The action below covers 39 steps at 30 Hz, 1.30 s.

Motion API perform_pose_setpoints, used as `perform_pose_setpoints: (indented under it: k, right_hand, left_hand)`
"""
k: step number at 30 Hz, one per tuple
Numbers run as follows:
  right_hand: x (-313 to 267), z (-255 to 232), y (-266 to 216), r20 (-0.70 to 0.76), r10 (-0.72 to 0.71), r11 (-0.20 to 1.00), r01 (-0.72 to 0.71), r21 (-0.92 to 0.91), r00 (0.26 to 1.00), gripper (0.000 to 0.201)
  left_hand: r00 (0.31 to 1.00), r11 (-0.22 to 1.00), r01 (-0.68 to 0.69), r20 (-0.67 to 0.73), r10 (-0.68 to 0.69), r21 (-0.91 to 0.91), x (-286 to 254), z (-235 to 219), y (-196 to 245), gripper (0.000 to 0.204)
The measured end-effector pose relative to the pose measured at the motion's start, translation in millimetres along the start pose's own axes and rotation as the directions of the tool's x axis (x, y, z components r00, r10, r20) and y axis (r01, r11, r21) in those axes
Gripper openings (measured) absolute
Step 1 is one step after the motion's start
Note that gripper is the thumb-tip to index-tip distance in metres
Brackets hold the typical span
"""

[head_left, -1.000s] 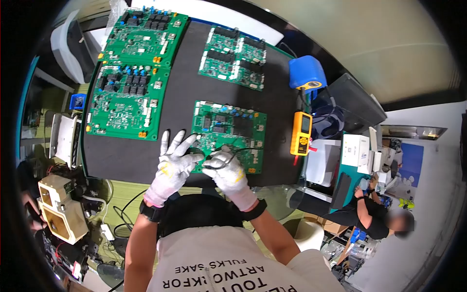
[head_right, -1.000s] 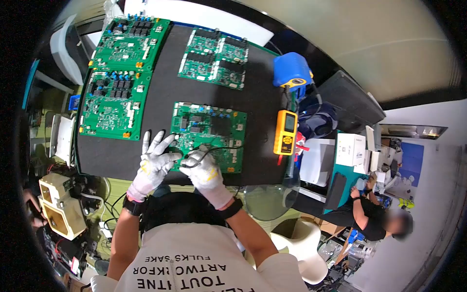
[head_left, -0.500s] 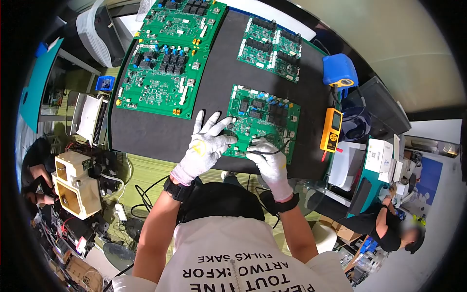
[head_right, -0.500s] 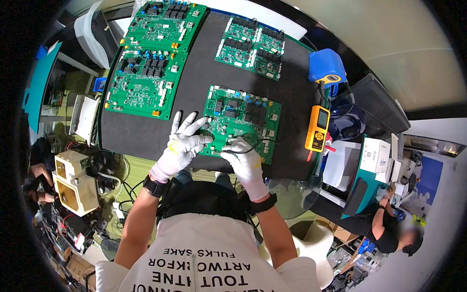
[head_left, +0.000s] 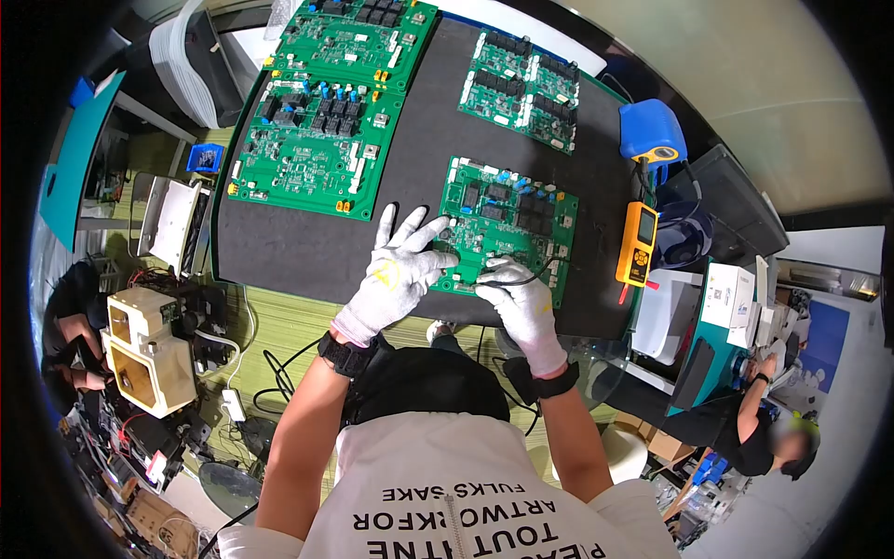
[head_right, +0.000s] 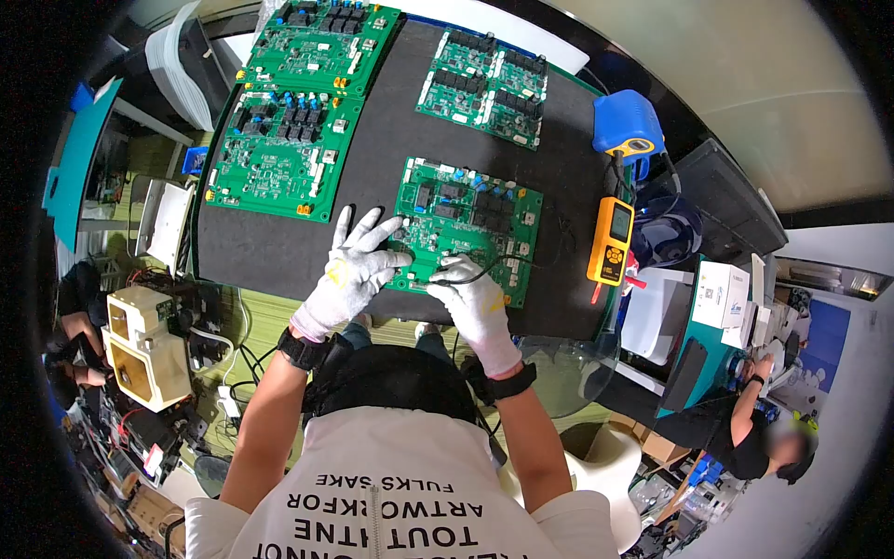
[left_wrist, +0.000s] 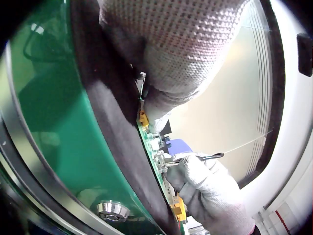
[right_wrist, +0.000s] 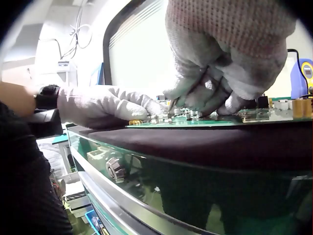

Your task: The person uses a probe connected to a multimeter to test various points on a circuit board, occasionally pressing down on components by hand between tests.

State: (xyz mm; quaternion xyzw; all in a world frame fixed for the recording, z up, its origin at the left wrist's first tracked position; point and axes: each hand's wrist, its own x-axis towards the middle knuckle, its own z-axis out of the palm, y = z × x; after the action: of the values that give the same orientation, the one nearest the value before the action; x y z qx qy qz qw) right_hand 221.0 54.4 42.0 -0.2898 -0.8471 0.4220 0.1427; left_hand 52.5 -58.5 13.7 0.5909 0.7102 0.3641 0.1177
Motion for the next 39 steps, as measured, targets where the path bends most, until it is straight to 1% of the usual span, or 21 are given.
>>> perform_pose_setpoints:
  k: [4,6,7,9,10,12,19,21,22,24,25,26,27,28,29,30,31,33,34,36,39]
  right_hand:
    - [1,-1,2,0.025,0.011,1.0,-0.011,0.001,1.0,0.012]
    - [0,1,5,0.021,0.042,0.998,-0.043,0.047,0.999,0.012]
    - [0,0,4,0.019,0.041,0.998,-0.041,0.047,0.999,0.012]
    - [1,-2,2,0.033,-0.013,0.999,0.014,-0.035,0.999,0.013]
    - [1,-2,2,0.031,-0.013,0.999,0.014,-0.036,0.999,0.013]
    - [0,-2,1,0.024,0.029,1.0,-0.029,0.0,0.999,0.013]
    - [0,-1,2,0.021,0.014,1.0,-0.014,-0.003,1.0,0.014]
    - [0,0,1,0.023,0.078,0.996,-0.079,0.052,0.997,0.013]
    - [0,-1,1,0.023,0.078,0.995,-0.079,0.053,0.997,0.013]
    - [1,-1,0,0.007,0.012,0.999,-0.012,0.031,1.0,0.013]
    - [1,-2,-3,0.007,0.011,0.999,-0.012,0.031,1.0,0.013]
    - [3,-4,-11,0.048,0.128,0.986,-0.132,0.097,0.991,0.012]
    - [4,-5,-15,0.098,0.239,0.955,-0.252,0.158,0.966,0.012]
    - [4,-2,-10,0.097,0.24,0.954,-0.253,0.158,0.966,0.012]
    - [5,2,-6,0.028,0.099,0.99,-0.101,0.097,0.995,0.011]
    - [6,5,-4,-0.032,-0.05,0.998,0.051,0.026,0.998,0.011]
    - [4,5,-3,-0.032,-0.05,0.998,0.051,0.027,0.998,0.011]
    - [7,3,-16,0.042,0.157,0.979,-0.161,0.124,0.987,0.01]
    - [7,3,-15,0.043,0.156,0.979,-0.16,0.124,0.987,0.01]
    - [6,5,-12,0.002,0.068,0.993,-0.068,0.097,0.998,0.01]
    - [8,5,-17,0.017,0.09,0.989,-0.092,0.118,0.996,0.01]
  left_hand:
    - [1.0,1.0,0.0,0.007,0.0,0.004,0,0,0,0.022]
    - [1.0,1.0,0.002,0.011,-0.003,0.014,0,0,1,0.022]
    - [1.0,1.0,0.001,0.01,-0.001,0.016,0,0,0,0.022]
    - [1.0,1.0,-0.007,0.004,0.007,0.01,0,0,0,0.022]
    - [1.0,1.0,-0.009,0.004,0.009,0.011,0,0,0,0.022]
    - [1.0,1.0,-0.006,0.001,0.006,0.008,-1,1,-1,0.023]
    - [1.0,1.0,0.0,0.019,0.0,0.014,0,1,-1,0.022]
    - [1.0,1.0,-0.008,0.013,0.007,0.017,-1,2,-2,0.022]
    - [1.0,1.0,-0.008,0.014,0.008,0.017,-1,2,-2,0.022]
    - [1.0,1.0,-0.013,0.012,0.013,0.015,-1,1,-2,0.023]
    - [1.0,1.0,-0.013,0.013,0.013,0.015,-1,1,-2,0.023]
    - [1.0,1.0,-0.016,0.007,0.016,0.007,-1,1,-2,0.023]
    - [1.0,1.0,-0.02,0.002,0.02,-0.001,-1,1,-2,0.023]
    - [1.0,1.0,-0.02,0.003,0.02,-0.001,-1,1,-2,0.023]
    - [1.0,1.0,-0.018,0.003,0.018,-0.008,-1,1,-2,0.023]
    - [1.0,1.0,-0.017,0.004,0.017,-0.014,-1,1,-2,0.022]
    - [1.0,1.0,-0.016,0.004,0.016,-0.014,-1,1,-2,0.022]
    - [1.0,1.0,-0.018,0.011,0.019,-0.005,-1,1,-2,0.022]
    - [1.0,1.0,-0.018,0.01,0.018,-0.004,-1,1,-2,0.022]
    - [1.0,1.0,-0.012,0.01,0.012,-0.004,-1,1,-1,0.022]
    - [1.0,1.0,-0.004,0.017,0.003,0.017,-1,2,-1,0.022]
